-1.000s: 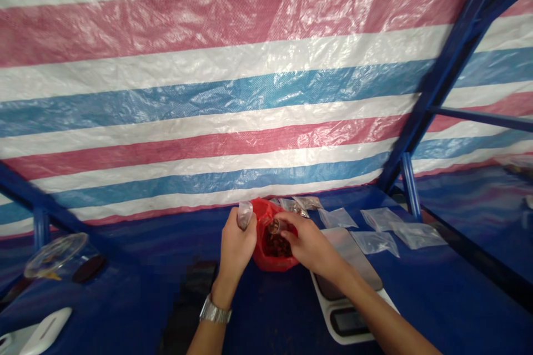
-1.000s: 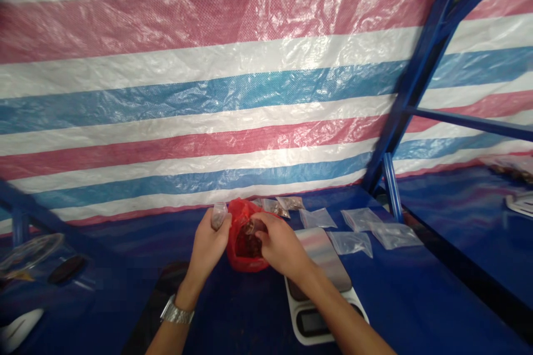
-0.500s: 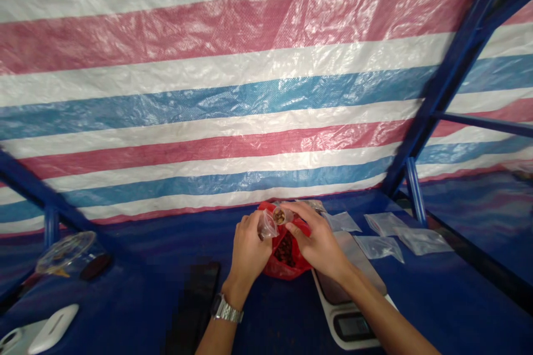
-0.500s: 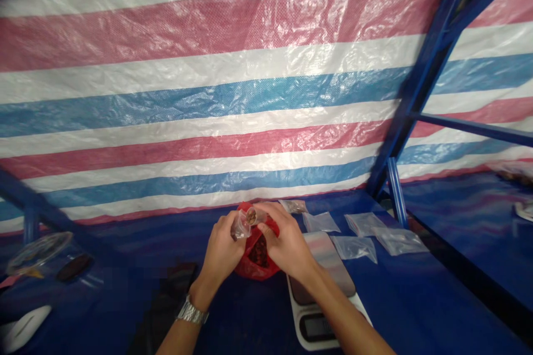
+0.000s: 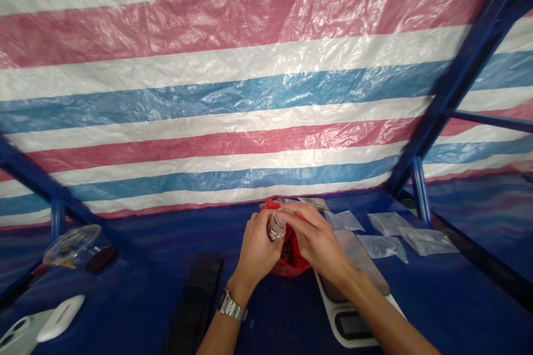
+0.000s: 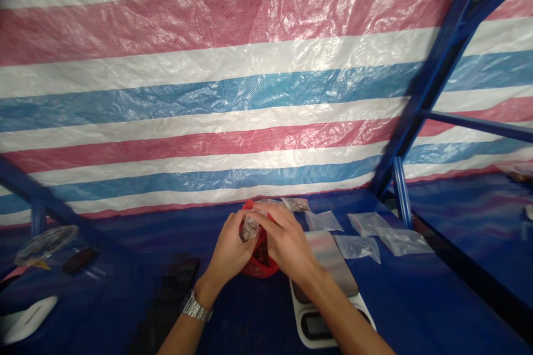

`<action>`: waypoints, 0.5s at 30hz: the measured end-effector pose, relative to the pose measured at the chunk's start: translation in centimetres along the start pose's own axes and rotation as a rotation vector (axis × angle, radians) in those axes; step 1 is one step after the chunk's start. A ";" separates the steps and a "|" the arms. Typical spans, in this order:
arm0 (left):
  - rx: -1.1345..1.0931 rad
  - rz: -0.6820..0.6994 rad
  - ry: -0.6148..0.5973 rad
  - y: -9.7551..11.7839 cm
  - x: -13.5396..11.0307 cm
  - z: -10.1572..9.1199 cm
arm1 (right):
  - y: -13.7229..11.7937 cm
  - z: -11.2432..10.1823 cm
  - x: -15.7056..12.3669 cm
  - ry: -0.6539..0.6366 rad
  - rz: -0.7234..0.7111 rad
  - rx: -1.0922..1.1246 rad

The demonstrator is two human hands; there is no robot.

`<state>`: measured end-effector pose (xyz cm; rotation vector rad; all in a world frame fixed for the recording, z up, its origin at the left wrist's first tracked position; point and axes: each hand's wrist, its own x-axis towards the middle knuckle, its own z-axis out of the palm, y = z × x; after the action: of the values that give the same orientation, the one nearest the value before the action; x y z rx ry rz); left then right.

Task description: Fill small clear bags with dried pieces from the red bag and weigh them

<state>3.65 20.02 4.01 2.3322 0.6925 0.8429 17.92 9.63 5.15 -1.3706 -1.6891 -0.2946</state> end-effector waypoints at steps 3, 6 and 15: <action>-0.041 -0.008 0.006 -0.1 0.1 0.0 | -0.1 0.0 -0.1 0.016 0.033 -0.026; -0.031 -0.075 0.056 -0.1 0.2 -0.2 | -0.2 -0.4 0.1 0.106 0.131 -0.047; 0.145 -0.372 -0.099 0.4 0.2 -1.8 | -0.6 -1.9 -0.1 -0.543 0.253 -0.054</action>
<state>2.69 20.45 5.50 2.2482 1.1315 0.5209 18.36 8.05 6.29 -1.7961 -1.9134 0.1989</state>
